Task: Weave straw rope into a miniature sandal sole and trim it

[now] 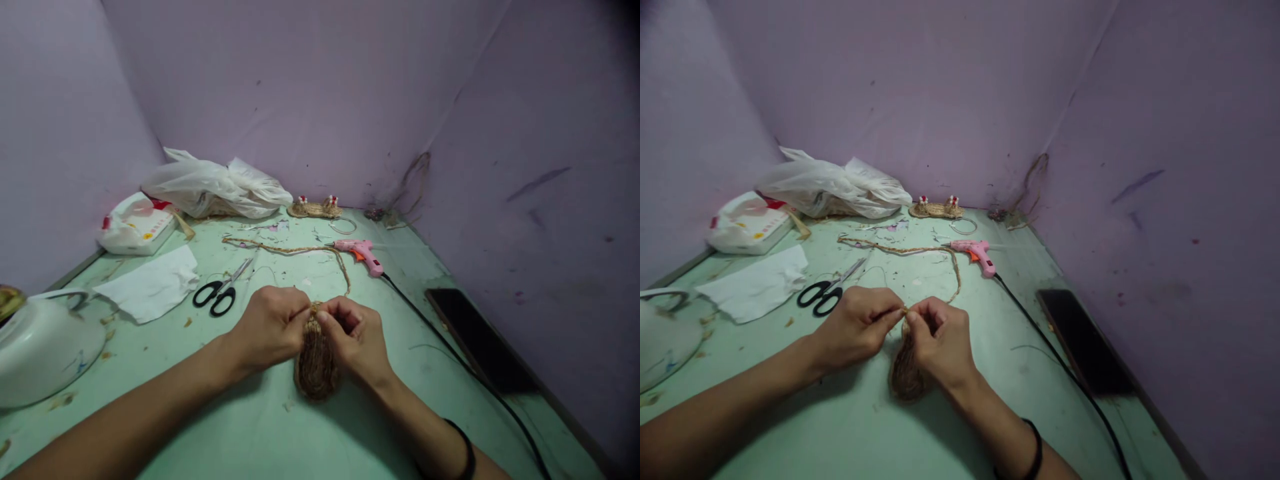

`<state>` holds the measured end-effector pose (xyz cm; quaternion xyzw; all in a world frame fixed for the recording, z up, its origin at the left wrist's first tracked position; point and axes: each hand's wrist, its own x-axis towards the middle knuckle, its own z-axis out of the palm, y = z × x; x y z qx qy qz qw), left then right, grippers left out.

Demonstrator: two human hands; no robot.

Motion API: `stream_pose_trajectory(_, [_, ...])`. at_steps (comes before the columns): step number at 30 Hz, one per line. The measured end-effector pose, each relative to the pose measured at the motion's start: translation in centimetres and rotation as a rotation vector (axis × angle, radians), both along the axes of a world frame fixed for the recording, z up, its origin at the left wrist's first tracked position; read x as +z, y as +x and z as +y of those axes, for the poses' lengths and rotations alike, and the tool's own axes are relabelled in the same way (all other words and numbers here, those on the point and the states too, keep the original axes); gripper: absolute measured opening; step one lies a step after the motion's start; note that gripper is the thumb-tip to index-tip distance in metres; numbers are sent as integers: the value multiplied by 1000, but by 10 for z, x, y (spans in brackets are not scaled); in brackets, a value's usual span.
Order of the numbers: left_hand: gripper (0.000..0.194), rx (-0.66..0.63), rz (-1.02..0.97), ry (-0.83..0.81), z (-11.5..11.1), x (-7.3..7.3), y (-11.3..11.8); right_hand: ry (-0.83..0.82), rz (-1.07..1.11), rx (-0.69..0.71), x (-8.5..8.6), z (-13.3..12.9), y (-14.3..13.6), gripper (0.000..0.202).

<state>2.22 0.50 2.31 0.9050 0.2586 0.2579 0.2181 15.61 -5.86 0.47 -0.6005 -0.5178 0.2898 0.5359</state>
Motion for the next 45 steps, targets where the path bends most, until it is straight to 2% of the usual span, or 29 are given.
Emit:
stream_pose_trajectory(3, [18, -97, 22, 321, -11, -4, 1, -32, -24, -77, -7, 4, 3, 16])
stream_pose_trajectory(4, [17, -142, 38, 371, -13, -3, 1, -43, -54, -60, -8, 4, 4, 16])
stream_pose_trajectory(6, [15, -203, 38, 368, -9, 2, -1, -43, -164, 33, -8, 2, 4, 14])
stream_pose_trajectory(8, [16, -199, 24, 247, -1, 9, -4, 14, -295, 159, -4, -2, 2, 14])
stream_pose_trajectory(11, [20, -97, 26, -113, 12, 14, -5, 144, -346, 267, 2, -7, 0, 14])
stream_pose_trajectory(13, [20, -31, 11, -337, 15, 11, -4, 163, -248, 194, 3, -8, -1, 13])
stream_pose_trajectory(15, [20, 19, -30, -399, 12, 4, -1, 123, -131, 70, 1, -7, -1, 14])
stream_pose_trajectory(17, [22, 44, -79, -261, 5, -4, 2, 73, -46, -18, -2, -3, 0, 15])
stream_pose_trajectory(22, [21, -18, -56, 432, -13, -16, 4, -23, 51, -115, -8, 5, 3, 15])
stream_pose_trajectory(24, [19, -58, -11, 578, -14, -15, 3, -45, -24, -92, -9, 6, 4, 13])
stream_pose_trajectory(26, [19, -107, 18, 601, -11, -12, 2, -34, -173, -2, -8, 5, 4, 11])
stream_pose_trajectory(28, [18, -162, 14, 515, -4, -5, -1, 11, -317, 114, -6, 2, 5, 12])
stream_pose_trajectory(29, [18, -181, 0, 417, -1, -2, -2, 40, -365, 168, -4, 1, 5, 13])
stream_pose_trajectory(31, [18, -161, -39, 92, 7, 4, -3, 89, -359, 247, 0, -2, 4, 15])
stream_pose_trajectory(34, [17, -18, -142, -507, 12, 8, -1, 79, -98, 260, 6, -4, 1, 14])
stream_pose_trajectory(36, [19, 57, -250, -730, 11, 6, 3, 30, 124, 190, 7, -4, -1, 14])
stream_pose_trajectory(38, [19, 106, -333, -769, 6, 2, 7, -13, 290, 91, 6, -1, -3, 17])
stream_pose_trajectory(40, [17, 165, -361, -721, -1, -2, 11, -45, 387, -4, 5, 1, -3, 18])
stream_pose_trajectory(45, [16, 243, -345, -618, -12, -3, 13, -58, 373, -119, 5, 2, -4, 16])
